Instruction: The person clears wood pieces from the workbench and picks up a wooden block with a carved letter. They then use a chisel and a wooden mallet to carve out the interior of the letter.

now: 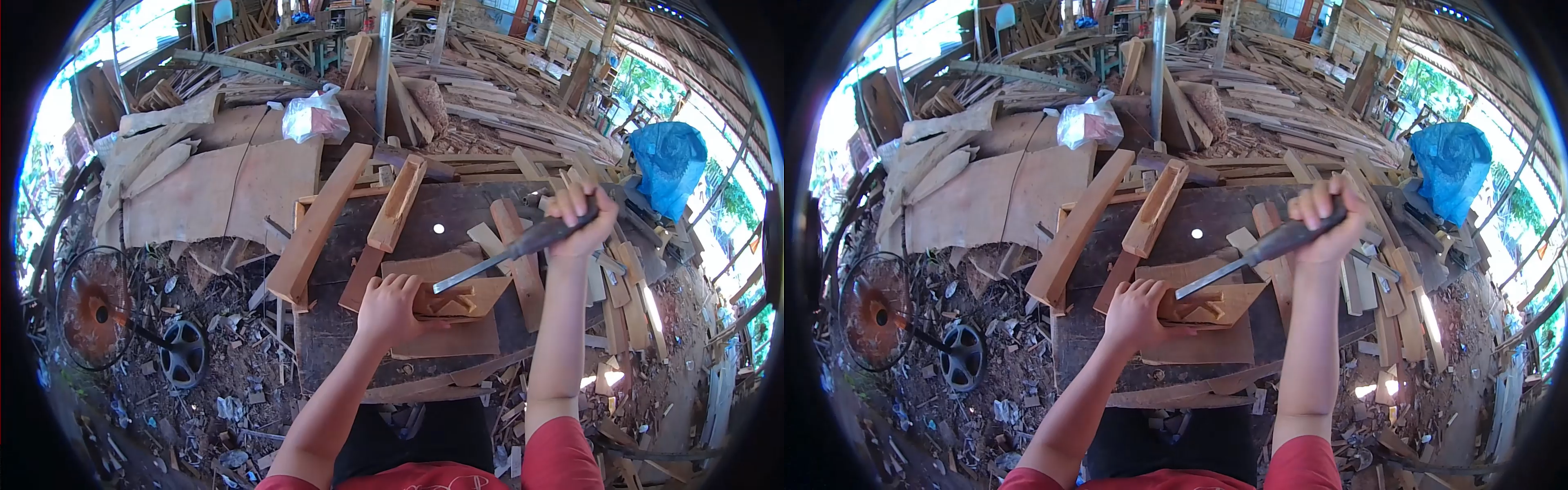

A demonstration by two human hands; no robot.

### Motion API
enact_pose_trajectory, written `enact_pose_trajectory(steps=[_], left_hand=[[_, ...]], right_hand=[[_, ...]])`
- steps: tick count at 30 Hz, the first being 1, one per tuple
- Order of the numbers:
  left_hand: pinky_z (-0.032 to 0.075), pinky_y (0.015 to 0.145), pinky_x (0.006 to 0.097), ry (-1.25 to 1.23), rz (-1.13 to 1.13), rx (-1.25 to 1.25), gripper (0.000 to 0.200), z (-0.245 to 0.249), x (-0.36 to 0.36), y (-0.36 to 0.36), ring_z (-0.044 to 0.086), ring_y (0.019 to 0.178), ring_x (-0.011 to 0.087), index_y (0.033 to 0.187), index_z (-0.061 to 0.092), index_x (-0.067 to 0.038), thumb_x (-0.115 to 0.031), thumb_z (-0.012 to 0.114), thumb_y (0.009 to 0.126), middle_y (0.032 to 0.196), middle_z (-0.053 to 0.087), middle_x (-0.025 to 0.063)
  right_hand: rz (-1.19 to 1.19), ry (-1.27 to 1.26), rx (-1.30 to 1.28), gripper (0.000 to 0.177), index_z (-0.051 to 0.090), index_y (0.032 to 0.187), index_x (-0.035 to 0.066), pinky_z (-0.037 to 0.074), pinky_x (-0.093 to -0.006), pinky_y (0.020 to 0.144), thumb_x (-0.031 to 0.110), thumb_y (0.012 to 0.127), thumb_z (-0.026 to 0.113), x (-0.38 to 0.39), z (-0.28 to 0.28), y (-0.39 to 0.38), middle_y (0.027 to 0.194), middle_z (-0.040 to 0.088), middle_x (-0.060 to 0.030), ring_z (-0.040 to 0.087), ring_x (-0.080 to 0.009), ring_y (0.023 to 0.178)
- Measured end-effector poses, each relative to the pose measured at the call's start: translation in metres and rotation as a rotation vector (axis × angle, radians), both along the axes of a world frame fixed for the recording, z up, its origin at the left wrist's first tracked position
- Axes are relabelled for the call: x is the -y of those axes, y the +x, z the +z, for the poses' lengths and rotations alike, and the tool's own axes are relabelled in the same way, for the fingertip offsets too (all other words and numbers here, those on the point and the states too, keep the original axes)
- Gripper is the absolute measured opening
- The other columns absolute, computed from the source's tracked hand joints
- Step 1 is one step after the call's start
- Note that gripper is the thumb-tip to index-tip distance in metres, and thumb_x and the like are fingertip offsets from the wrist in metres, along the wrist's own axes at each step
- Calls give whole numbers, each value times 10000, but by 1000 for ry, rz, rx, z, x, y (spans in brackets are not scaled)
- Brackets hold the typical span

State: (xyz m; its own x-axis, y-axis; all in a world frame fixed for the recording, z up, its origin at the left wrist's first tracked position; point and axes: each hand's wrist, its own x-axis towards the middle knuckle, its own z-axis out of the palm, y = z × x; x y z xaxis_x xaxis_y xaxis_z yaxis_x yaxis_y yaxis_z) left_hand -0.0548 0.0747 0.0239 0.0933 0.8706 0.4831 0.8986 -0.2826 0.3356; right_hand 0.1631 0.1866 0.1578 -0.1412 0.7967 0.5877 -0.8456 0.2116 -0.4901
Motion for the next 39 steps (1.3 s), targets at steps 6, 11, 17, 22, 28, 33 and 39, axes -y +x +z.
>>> enact_pose_trajectory(steps=[6, 11, 17, 22, 28, 33, 39], left_hand=[[376, 845, 347, -65, -38, -43, 669, 3, -3, 2, 552, 939, 207, 855, 552, -78, -675, 653, 571, 881, 595, 52], [374, 858, 354, -78, -19, -64, 672, 3, -1, 2, 551, 944, 210, 850, 550, -79, -679, 652, 567, 884, 594, 52], [370, 870, 355, -44, -31, -57, 693, 3, -2, 4, 552, 950, 217, 855, 544, -68, -691, 644, 568, 883, 594, 60], [366, 871, 348, -176, -25, -64, 728, 11, 0, 4, 547, 970, 215, 896, 552, -58, -705, 630, 572, 921, 598, 65], [365, 859, 339, -113, 11, -56, 730, 7, -1, 6, 545, 966, 210, 896, 562, -59, -700, 641, 556, 921, 601, 69], [371, 831, 336, -75, 15, -50, 726, 6, -1, 6, 556, 933, 212, 884, 563, -61, -695, 650, 543, 908, 604, 71], [374, 784, 341, -42, 50, -28, 718, -1, 1, 10, 564, 906, 219, 876, 557, -62, -684, 664, 534, 890, 606, 81]], right_hand=[[-21, 196, 163, 203, 415, 778, 96, 409, -286, 459, 290, 812, 465, 18, -6, -3, 511, 419, 5, 407, -110, 388], [143, 311, 190, 198, 410, 764, 68, 413, -293, 449, 248, 785, 490, 26, -9, -25, 504, 440, -26, 430, -132, 382], [242, 367, 270, 155, 421, 760, 46, 407, -301, 430, 177, 771, 504, 28, -6, -37, 501, 454, -62, 432, -148, 375], [184, 404, 375, 203, 415, 755, 70, 435, -277, 438, 248, 785, 507, 38, 0, -47, 492, 451, -19, 429, -120, 350], [271, 451, 419, 184, 429, 749, 58, 438, -283, 447, 204, 764, 539, 41, 3, -57, 495, 473, -37, 445, -125, 358], [303, 409, 449, 200, 428, 744, 45, 401, -274, 413, 188, 762, 566, 43, 4, -66, 498, 472, -56, 450, -132, 373], [339, 343, 453, 214, 443, 732, 28, 386, -264, 411, 188, 744, 583, 39, 3, -73, 499, 465, -62, 440, -125, 387]])
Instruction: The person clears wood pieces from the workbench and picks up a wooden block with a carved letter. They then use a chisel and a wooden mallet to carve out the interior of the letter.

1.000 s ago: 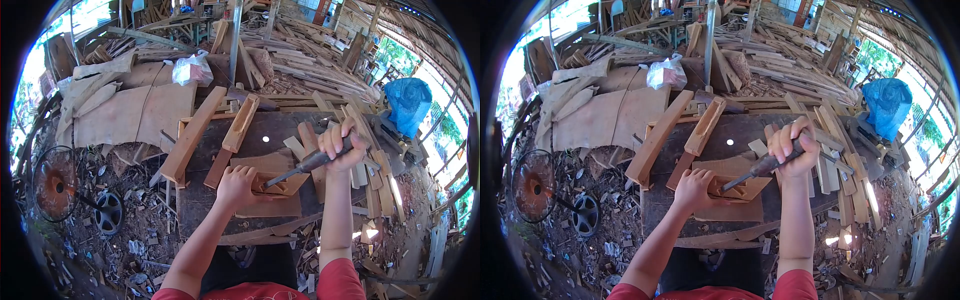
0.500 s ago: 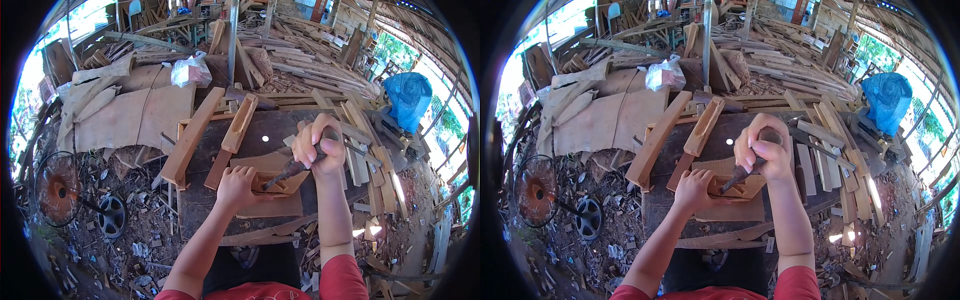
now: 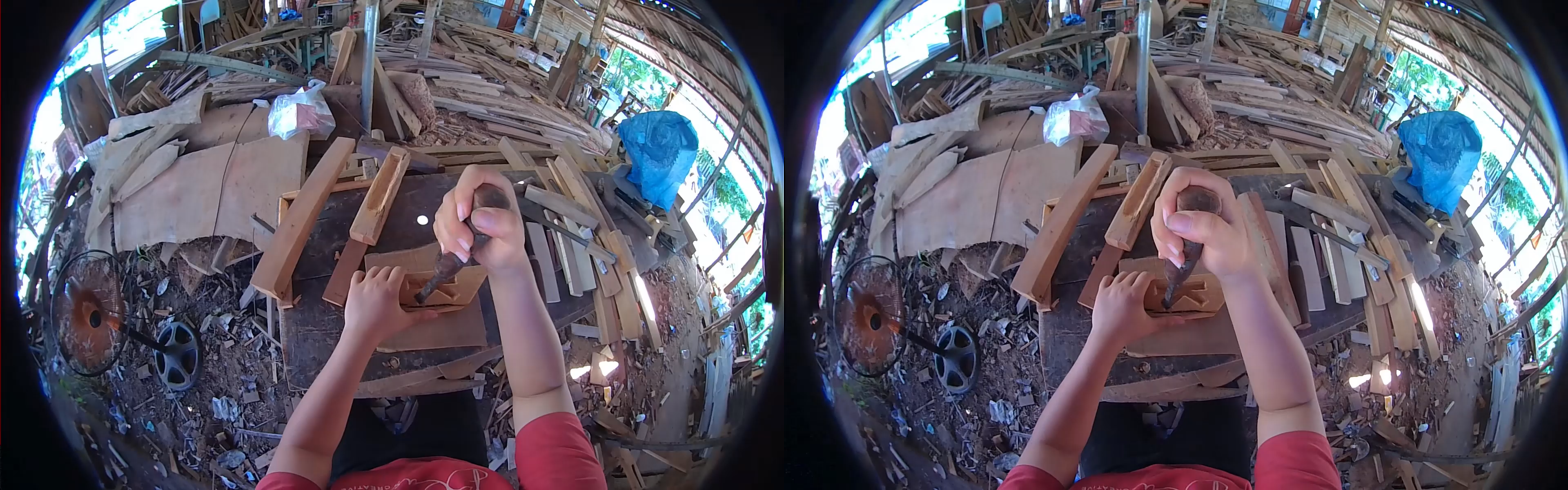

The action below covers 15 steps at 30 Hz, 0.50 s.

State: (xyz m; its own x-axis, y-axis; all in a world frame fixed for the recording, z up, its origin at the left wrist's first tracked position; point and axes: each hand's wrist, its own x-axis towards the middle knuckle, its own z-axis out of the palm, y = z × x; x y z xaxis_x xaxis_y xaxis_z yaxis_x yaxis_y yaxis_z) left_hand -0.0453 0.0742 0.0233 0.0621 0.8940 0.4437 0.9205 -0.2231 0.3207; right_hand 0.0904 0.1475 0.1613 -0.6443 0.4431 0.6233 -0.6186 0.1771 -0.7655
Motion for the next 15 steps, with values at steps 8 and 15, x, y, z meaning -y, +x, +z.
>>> enact_pose_trajectory(steps=[8, 15], left_hand=[[381, 825, 392, 188, -45, 73, 679, 24, -2, 8, 542, 996, 251, 982, 538, -40, -568, 714, 594, 927, 607, 106], [470, 625, 297, 245, -461, 783, 335, 107, -12, 45, 602, 671, 224, 990, 499, 16, -96, 650, 713, 778, 604, 125]], right_hand=[[-121, 98, 74, 329, 523, 852, -5, 473, -317, 625, 307, 753, 550, -5, -1, 11, 717, 564, -153, 576, -215, 652], [-414, 509, 424, 465, 535, 1177, 3, 227, -396, 1054, 244, 784, 469, 3, 23, 32, 1272, 486, -134, 384, -262, 1242]])
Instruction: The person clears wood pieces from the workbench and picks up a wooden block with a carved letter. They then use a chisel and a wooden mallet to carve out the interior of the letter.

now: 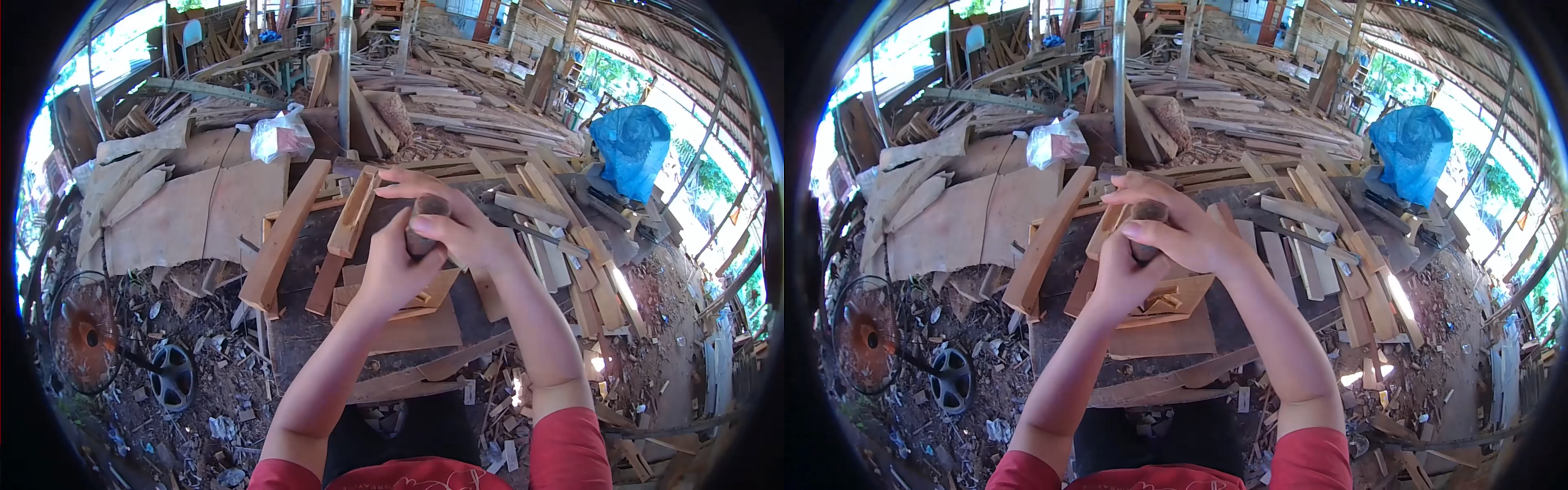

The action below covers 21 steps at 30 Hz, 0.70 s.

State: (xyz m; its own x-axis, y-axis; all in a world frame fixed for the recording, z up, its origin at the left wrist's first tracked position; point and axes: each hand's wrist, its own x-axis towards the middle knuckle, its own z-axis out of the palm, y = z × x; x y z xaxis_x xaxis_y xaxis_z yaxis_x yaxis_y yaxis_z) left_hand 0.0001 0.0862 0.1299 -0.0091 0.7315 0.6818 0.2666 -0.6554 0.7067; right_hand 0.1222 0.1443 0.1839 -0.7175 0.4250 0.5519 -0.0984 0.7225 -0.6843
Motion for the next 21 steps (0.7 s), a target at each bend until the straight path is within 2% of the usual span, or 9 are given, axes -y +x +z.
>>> enact_pose_trajectory(steps=[3, 4, 6, 7, 11, 13, 15, 18, 21], left_hand=[[464, 589, 260, -124, -52, 223, 235, -6, -10, 9, 574, 666, 99, 896, 522, 17, -90, 649, 730, 732, 610, 88], [464, 589, 260, -120, -59, 217, 235, -6, -11, 10, 574, 666, 99, 896, 522, 17, -90, 649, 730, 732, 610, 88], [464, 576, 257, -28, 11, 174, 215, -5, -11, 13, 569, 637, 97, 883, 529, 13, -94, 648, 739, 693, 601, 76], [456, 566, 249, -48, 24, 174, 203, -1, -8, 14, 550, 621, 78, 852, 533, 10, -113, 653, 742, 672, 598, 70], [446, 562, 248, -152, 37, 172, 200, 1, -6, 12, 530, 612, 70, 837, 530, 14, -114, 651, 741, 664, 593, 84], [435, 553, 250, -83, 68, 144, 195, 0, -9, 14, 504, 595, 71, 824, 527, 18, -113, 645, 742, 649, 577, 92], [434, 552, 251, -73, 63, 159, 191, -3, -12, 16, 496, 592, 72, 822, 526, 18, -109, 642, 741, 643, 570, 94], [432, 554, 251, -57, 65, 184, 186, -3, -12, 15, 489, 589, 74, 818, 526, 18, -107, 639, 739, 639, 566, 97], [432, 558, 249, -68, 65, 179, 184, -5, -12, 13, 498, 587, 78, 813, 525, 15, -107, 640, 736, 644, 574, 99]], right_hand=[[-94, -85, 137, 545, 411, 1307, 108, 315, -357, 1015, 364, 848, 556, 1, 4, 12, 1285, 477, -144, 433, -257, 1205], [-102, -81, 131, 545, 411, 1307, 108, 315, -357, 1015, 364, 848, 556, -1, 3, 18, 1285, 477, -144, 433, -257, 1205], [-331, 112, 511, 722, 294, 1360, 15, 298, -322, 1020, 412, 826, 574, -9, -5, 36, 1351, 402, -135, 396, -212, 1225], [-338, 21, 353, 699, 327, 1354, 68, 372, -337, 967, 448, 821, 571, -15, -17, 48, 1263, 499, -146, 504, -252, 1141], [-810, -327, 224, 694, 492, 1213, 17, 429, -355, 899, 523, 753, 609, -58, -82, 94, 1095, 592, -199, 568, -288, 1047], [-1143, -98, 678, 620, 575, 1077, -10, 444, -379, 872, 513, 747, 620, -48, -94, 103, 1030, 612, -203, 591, -296, 993], [-1163, -124, 999, 632, 599, 1003, -20, 458, -402, 842, 531, 699, 660, -34, -103, 102, 1000, 617, -182, 584, -303, 983], [-1201, 50, 1154, 637, 617, 959, -7, 465, -395, 831, 539, 641, 707, -23, -128, 98, 1012, 599, -158, 564, -295, 1002], [-1257, 78, 1077, 655, 589, 992, 5, 463, -388, 833, 508, 603, 745, -23, -145, 99, 1046, 562, -135, 546, -286, 1019]])
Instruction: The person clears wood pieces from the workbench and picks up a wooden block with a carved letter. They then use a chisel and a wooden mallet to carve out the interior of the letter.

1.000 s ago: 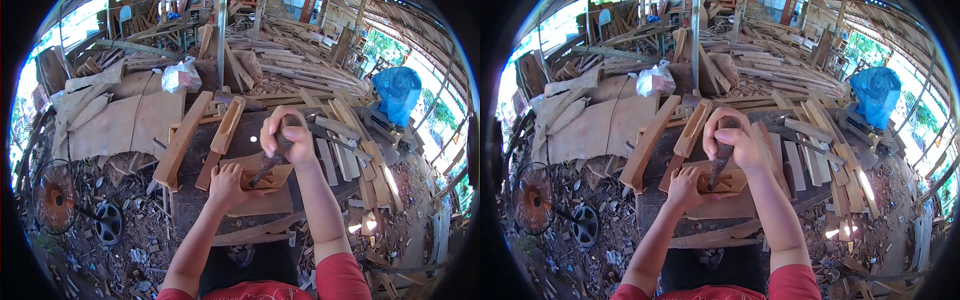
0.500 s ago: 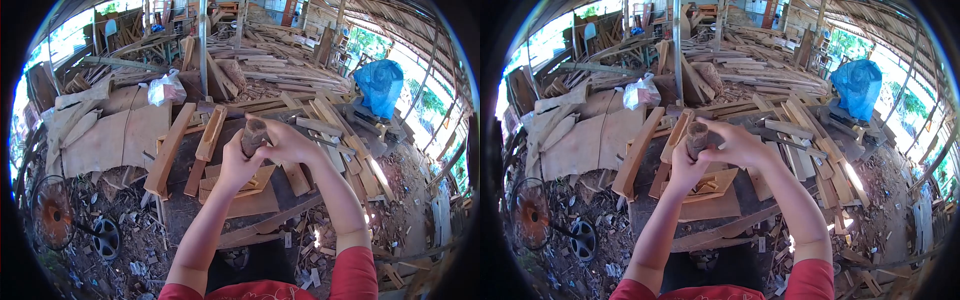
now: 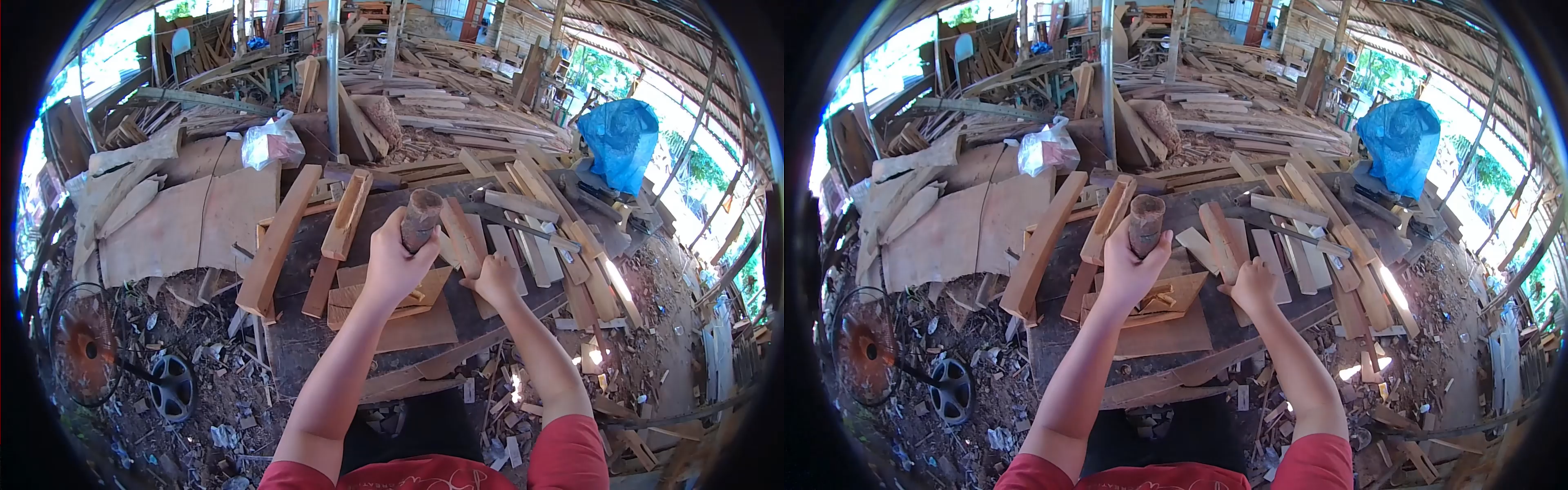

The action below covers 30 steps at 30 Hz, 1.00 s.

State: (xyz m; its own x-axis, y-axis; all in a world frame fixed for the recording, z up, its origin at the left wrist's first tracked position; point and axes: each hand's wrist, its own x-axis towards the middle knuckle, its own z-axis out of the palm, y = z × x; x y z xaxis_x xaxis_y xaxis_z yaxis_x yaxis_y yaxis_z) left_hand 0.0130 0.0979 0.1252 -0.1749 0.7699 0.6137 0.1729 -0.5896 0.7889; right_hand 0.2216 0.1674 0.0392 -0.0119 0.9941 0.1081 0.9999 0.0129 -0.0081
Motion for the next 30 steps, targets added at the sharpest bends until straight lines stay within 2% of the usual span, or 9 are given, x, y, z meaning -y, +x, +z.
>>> enact_pose_trajectory(steps=[9, 13, 16, 18, 19, 21, 25, 28, 30], left_hand=[[439, 554, 264, -16, -3, 4, 192, 2, -2, 4, 525, 569, 102, 798, 524, 14, -122, 645, 735, 639, 577, 106], [444, 552, 274, -9, -3, 12, 202, 2, 0, 3, 543, 572, 115, 800, 519, 17, -127, 647, 738, 642, 582, 117], [450, 561, 278, -28, -9, 12, 207, 2, 0, 2, 559, 582, 126, 811, 520, 22, -126, 645, 740, 646, 588, 129], [454, 569, 278, -51, -9, -4, 210, 2, 1, 2, 568, 590, 130, 821, 522, 26, -125, 644, 740, 650, 591, 134], [455, 567, 276, -33, -5, -10, 212, 1, 0, 2, 572, 589, 133, 825, 524, 28, -126, 642, 741, 651, 592, 136], [457, 566, 273, -14, 6, -14, 214, -3, -3, -1, 576, 588, 135, 829, 525, 31, -127, 641, 743, 652, 594, 138], [457, 562, 275, 1, -37, -27, 225, -3, -2, -1, 581, 583, 146, 858, 536, 33, -134, 638, 746, 650, 592, 134], [459, 570, 278, -21, -45, 26, 228, -1, 1, 0, 578, 587, 143, 879, 544, 31, -130, 636, 745, 650, 591, 130], [459, 575, 280, -48, -26, -2, 230, -1, -1, 0, 575, 590, 138, 888, 547, 30, -126, 635, 744, 651, 591, 126]], right_hand=[[120, 118, 107, 508, 480, 944, -6, 455, -378, 810, 331, 644, 713, -13, 24, 21, 827, 633, -194, 631, -324, 803], [496, 426, -559, 514, 472, 997, -18, 446, -387, 813, 322, 676, 687, 0, 105, 28, 911, 611, -197, 613, -310, 836], [371, 386, -798, 572, 475, 1072, -36, 444, -363, 820, 320, 677, 685, 31, 165, 19, 1018, 579, -200, 580, -261, 932], [522, 247, -1329, 632, 482, 1098, -44, 446, -346, 815, 336, 648, 712, 53, 185, 13, 1046, 575, -180, 560, -255, 976], [528, 243, -1331, 632, 482, 1098, -44, 446, -346, 815, 336, 648, 712, 63, 194, 10, 1046, 575, -180, 560, -255, 976], [727, -19, -223, 635, 496, 1072, -47, 454, -348, 795, 325, 619, 741, 85, 214, 3, 976, 600, -131, 584, -243, 888], [580, -179, -144, 695, 499, 1077, -55, 452, -352, 808, 340, 575, 773, 107, 260, -2, 991, 598, -129, 581, -231, 913], [493, 426, -1009, 760, 486, 1146, -37, 428, -341, 856, 345, 558, 778, 85, 244, 14, 1060, 578, -183, 544, -231, 1021], [391, 479, -748, 760, 464, 1173, -29, 433, -359, 835, 300, 556, 763, 78, 221, 14, 1028, 587, -172, 555, -257, 976]])
